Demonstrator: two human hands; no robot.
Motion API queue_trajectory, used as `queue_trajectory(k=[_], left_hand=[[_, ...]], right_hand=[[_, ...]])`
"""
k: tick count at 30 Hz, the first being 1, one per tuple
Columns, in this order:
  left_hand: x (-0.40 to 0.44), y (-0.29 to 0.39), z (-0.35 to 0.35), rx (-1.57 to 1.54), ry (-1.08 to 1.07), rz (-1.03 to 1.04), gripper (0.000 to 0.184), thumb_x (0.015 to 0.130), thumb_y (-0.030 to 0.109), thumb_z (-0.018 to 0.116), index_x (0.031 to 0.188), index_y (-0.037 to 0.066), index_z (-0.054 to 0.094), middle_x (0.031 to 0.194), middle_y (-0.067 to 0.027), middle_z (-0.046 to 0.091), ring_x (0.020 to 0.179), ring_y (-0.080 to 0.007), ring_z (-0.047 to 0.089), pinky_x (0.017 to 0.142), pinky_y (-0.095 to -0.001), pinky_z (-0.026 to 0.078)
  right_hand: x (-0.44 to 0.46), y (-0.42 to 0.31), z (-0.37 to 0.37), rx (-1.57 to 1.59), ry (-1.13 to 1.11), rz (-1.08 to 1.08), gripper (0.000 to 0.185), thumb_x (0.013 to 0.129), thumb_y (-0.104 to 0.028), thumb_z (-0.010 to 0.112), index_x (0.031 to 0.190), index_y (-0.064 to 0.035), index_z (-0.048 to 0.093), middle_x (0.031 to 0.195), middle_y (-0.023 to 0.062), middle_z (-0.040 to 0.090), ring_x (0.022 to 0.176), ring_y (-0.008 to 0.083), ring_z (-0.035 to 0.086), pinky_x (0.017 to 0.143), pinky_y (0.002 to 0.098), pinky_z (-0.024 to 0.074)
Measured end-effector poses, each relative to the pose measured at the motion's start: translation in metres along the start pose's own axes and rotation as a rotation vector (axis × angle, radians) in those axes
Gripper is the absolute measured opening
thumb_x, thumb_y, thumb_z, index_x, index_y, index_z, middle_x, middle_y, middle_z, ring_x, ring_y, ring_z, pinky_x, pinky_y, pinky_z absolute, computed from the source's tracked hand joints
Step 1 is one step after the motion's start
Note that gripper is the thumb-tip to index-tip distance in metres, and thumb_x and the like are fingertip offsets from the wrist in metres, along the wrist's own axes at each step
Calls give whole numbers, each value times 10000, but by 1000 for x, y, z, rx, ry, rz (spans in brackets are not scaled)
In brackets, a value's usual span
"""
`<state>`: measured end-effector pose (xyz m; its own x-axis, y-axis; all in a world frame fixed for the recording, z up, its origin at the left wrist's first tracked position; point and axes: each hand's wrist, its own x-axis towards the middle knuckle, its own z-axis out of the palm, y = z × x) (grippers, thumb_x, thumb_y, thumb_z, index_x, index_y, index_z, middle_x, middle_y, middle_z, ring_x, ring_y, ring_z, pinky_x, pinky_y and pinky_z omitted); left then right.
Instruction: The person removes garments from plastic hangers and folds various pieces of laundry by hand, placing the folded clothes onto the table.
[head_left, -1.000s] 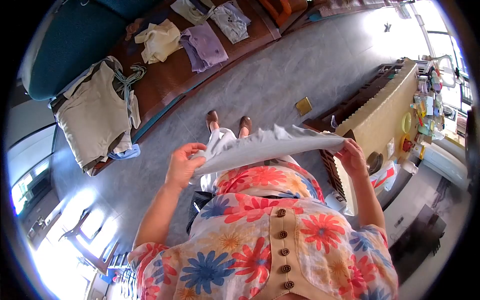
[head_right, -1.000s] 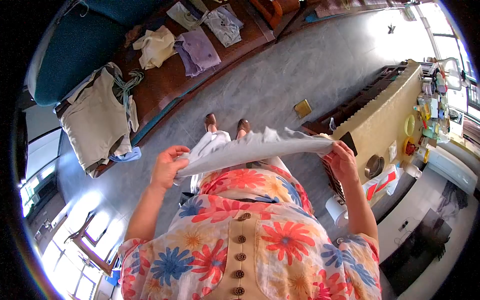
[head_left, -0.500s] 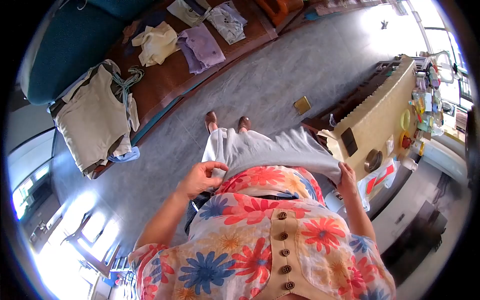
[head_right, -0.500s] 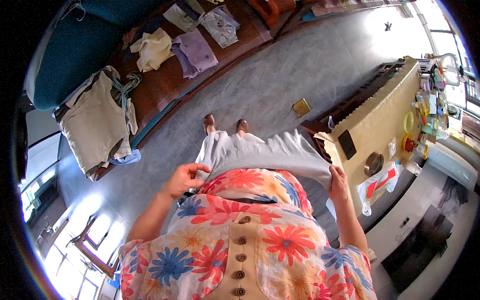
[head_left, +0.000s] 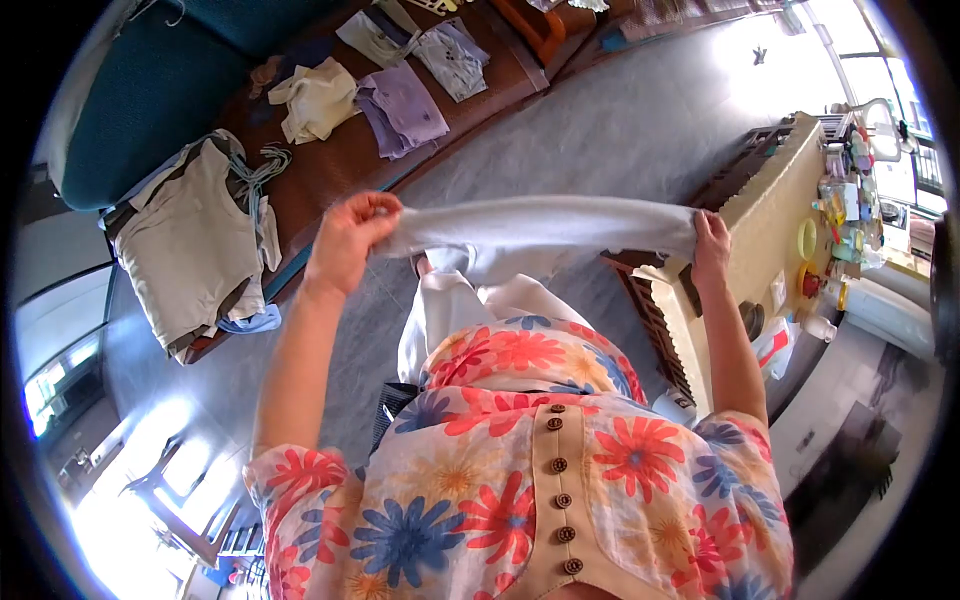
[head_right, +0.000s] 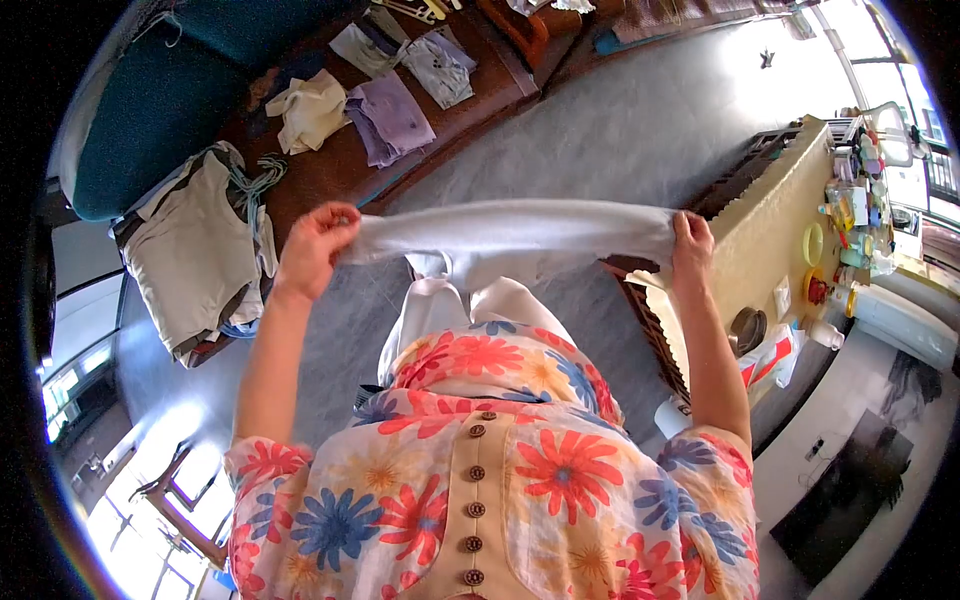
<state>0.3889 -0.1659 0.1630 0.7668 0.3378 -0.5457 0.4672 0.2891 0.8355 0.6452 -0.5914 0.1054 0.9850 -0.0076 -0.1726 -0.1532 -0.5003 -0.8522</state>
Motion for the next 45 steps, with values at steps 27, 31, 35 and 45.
queue_trajectory(k=[27,31,35,45], left_hand=[[-135,-79,-10,190,-460,-337,282,796,166,609,1044,33,617,893,-40,613,798,-114,551,714,-235,437],[-132,-49,-3,798,-484,-153,256,763,220,620,972,75,653,945,-91,587,866,-229,553,769,-311,434],[-131,-60,-6,923,-347,213,195,755,217,609,861,62,664,978,-121,563,858,-284,550,767,-338,436],[-38,-66,-21,118,-347,-229,176,834,195,536,782,38,598,740,20,520,671,-46,449,610,-206,366]], right_hand=[[-132,-20,-49,-462,-1230,262,370,864,-377,541,880,-20,635,651,-1,545,622,67,472,558,262,427],[-121,-47,-59,-468,-1442,271,322,845,-282,581,1030,-18,597,1000,80,586,911,141,538,783,281,443],[-117,-28,-63,-354,-1366,-254,304,803,-255,633,998,-23,608,985,107,604,869,148,566,767,298,460],[-14,-19,0,82,-1020,428,178,832,-143,557,841,32,586,832,55,597,680,106,553,660,263,477]])
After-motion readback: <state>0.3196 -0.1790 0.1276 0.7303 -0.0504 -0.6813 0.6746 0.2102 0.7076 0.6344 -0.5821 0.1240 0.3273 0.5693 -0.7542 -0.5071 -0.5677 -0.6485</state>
